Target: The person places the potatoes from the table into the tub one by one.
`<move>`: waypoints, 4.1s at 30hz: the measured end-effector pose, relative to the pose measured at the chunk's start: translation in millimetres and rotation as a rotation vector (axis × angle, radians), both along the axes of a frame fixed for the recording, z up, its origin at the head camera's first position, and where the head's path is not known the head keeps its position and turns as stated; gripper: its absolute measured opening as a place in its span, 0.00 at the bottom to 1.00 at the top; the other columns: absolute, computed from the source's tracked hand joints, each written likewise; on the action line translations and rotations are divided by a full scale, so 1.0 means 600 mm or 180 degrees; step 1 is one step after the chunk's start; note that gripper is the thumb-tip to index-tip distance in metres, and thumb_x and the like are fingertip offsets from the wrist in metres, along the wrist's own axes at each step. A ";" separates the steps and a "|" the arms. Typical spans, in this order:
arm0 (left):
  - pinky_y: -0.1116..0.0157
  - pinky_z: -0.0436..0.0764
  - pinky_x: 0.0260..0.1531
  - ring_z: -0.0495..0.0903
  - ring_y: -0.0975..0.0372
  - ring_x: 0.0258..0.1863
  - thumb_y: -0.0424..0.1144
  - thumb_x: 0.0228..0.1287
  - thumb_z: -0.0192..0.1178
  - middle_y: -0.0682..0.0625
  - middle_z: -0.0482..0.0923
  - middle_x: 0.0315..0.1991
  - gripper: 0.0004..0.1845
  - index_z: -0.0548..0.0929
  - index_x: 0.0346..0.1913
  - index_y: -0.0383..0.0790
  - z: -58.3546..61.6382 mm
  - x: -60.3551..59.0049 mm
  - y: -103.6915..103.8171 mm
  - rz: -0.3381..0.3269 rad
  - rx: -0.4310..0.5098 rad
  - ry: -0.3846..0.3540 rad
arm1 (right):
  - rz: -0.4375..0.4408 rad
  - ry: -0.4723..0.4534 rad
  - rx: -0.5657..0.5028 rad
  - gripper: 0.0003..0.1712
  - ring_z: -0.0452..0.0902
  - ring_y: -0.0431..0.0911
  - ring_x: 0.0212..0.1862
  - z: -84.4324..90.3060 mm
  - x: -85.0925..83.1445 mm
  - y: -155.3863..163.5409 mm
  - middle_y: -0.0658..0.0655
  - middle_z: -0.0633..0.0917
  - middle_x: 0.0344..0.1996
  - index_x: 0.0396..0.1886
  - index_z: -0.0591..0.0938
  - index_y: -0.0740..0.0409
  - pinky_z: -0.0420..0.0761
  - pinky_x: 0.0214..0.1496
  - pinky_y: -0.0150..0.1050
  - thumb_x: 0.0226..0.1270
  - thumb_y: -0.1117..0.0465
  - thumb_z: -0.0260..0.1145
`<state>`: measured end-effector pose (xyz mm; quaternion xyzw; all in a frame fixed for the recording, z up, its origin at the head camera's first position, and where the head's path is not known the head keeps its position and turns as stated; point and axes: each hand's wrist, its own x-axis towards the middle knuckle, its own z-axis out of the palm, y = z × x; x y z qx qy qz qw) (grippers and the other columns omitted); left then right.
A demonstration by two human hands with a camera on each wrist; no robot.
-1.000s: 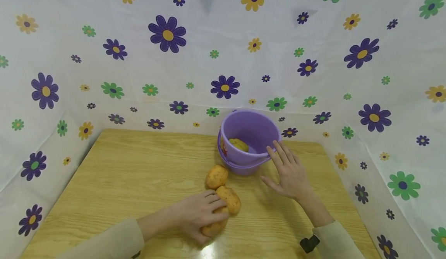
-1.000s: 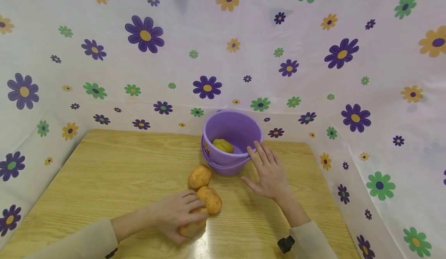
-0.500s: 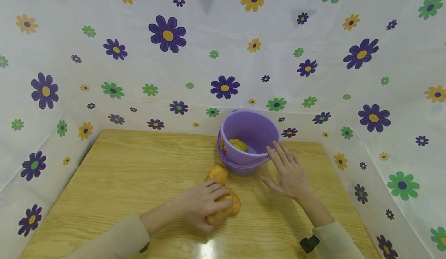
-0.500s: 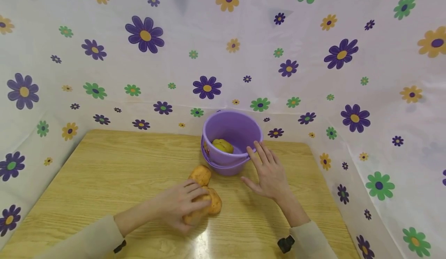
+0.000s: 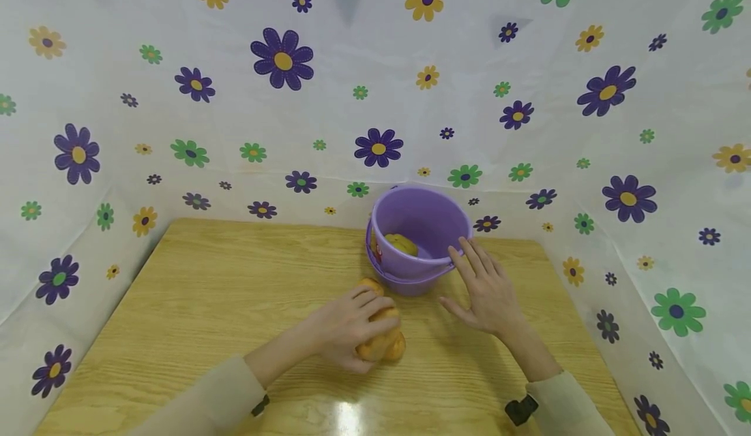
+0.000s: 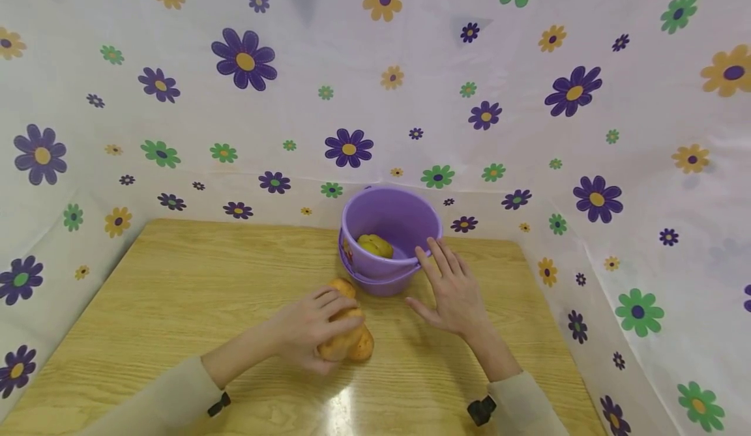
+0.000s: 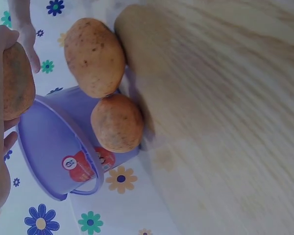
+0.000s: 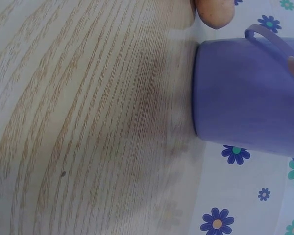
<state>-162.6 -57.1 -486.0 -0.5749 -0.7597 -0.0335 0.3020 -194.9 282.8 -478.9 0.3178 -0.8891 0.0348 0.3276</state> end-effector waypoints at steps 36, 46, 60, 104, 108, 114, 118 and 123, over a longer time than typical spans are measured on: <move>0.57 0.82 0.60 0.83 0.54 0.54 0.72 0.50 0.65 0.46 0.82 0.59 0.43 0.80 0.64 0.48 0.097 -0.087 0.058 0.0064 0.0385 0.0347 | 0.0008 0.0007 -0.0011 0.55 0.70 0.67 0.74 -0.005 0.000 0.000 0.70 0.72 0.76 0.79 0.69 0.61 0.79 0.67 0.66 0.73 0.21 0.44; 0.58 0.81 0.60 0.81 0.54 0.54 0.70 0.47 0.71 0.45 0.81 0.60 0.44 0.80 0.65 0.47 0.121 -0.112 0.067 0.0143 0.0382 0.0284 | -0.0030 -0.0049 0.0005 0.56 0.68 0.67 0.76 -0.003 0.002 -0.002 0.70 0.71 0.77 0.79 0.69 0.60 0.78 0.68 0.66 0.73 0.20 0.41; 0.56 0.81 0.61 0.81 0.53 0.56 0.70 0.48 0.70 0.44 0.80 0.61 0.45 0.79 0.66 0.45 0.140 -0.141 0.079 0.0263 0.0286 0.0148 | -0.0040 -0.0026 0.0023 0.56 0.69 0.66 0.75 -0.004 -0.001 0.000 0.70 0.71 0.77 0.79 0.69 0.61 0.80 0.66 0.66 0.73 0.20 0.39; 0.52 0.80 0.67 0.80 0.51 0.62 0.70 0.52 0.67 0.43 0.81 0.62 0.45 0.78 0.68 0.46 0.139 -0.217 0.095 0.1109 0.0250 -0.0593 | -0.0065 -0.0068 -0.0010 0.57 0.67 0.67 0.76 -0.004 0.002 -0.002 0.69 0.71 0.77 0.79 0.69 0.61 0.79 0.67 0.66 0.73 0.20 0.39; 0.52 0.78 0.68 0.80 0.51 0.62 0.70 0.53 0.67 0.44 0.80 0.63 0.45 0.78 0.69 0.47 0.139 -0.219 0.097 0.1207 0.0191 -0.0675 | -0.0083 -0.0125 0.0002 0.58 0.66 0.66 0.77 -0.002 0.003 -0.002 0.69 0.70 0.78 0.80 0.68 0.60 0.78 0.68 0.66 0.73 0.19 0.39; 0.51 0.79 0.68 0.79 0.51 0.63 0.69 0.54 0.68 0.44 0.80 0.63 0.44 0.78 0.69 0.47 0.140 -0.226 0.099 0.1358 0.0119 -0.0869 | -0.0088 -0.0159 -0.0001 0.58 0.66 0.67 0.77 0.000 0.005 -0.003 0.69 0.69 0.78 0.80 0.68 0.60 0.78 0.69 0.66 0.73 0.19 0.39; 0.50 0.77 0.70 0.77 0.51 0.66 0.67 0.55 0.70 0.44 0.79 0.64 0.43 0.77 0.70 0.46 0.141 -0.230 0.097 0.1405 0.0126 -0.1094 | -0.0069 -0.0150 -0.0008 0.57 0.66 0.67 0.77 -0.001 0.004 -0.003 0.69 0.70 0.78 0.80 0.68 0.60 0.78 0.68 0.66 0.73 0.19 0.39; 0.50 0.74 0.72 0.74 0.51 0.68 0.66 0.58 0.68 0.43 0.77 0.64 0.43 0.76 0.71 0.45 0.139 -0.235 0.095 0.1508 0.0091 -0.1362 | -0.0038 -0.0121 -0.0018 0.57 0.66 0.67 0.77 -0.003 0.002 -0.002 0.70 0.70 0.77 0.79 0.68 0.61 0.79 0.67 0.67 0.73 0.20 0.40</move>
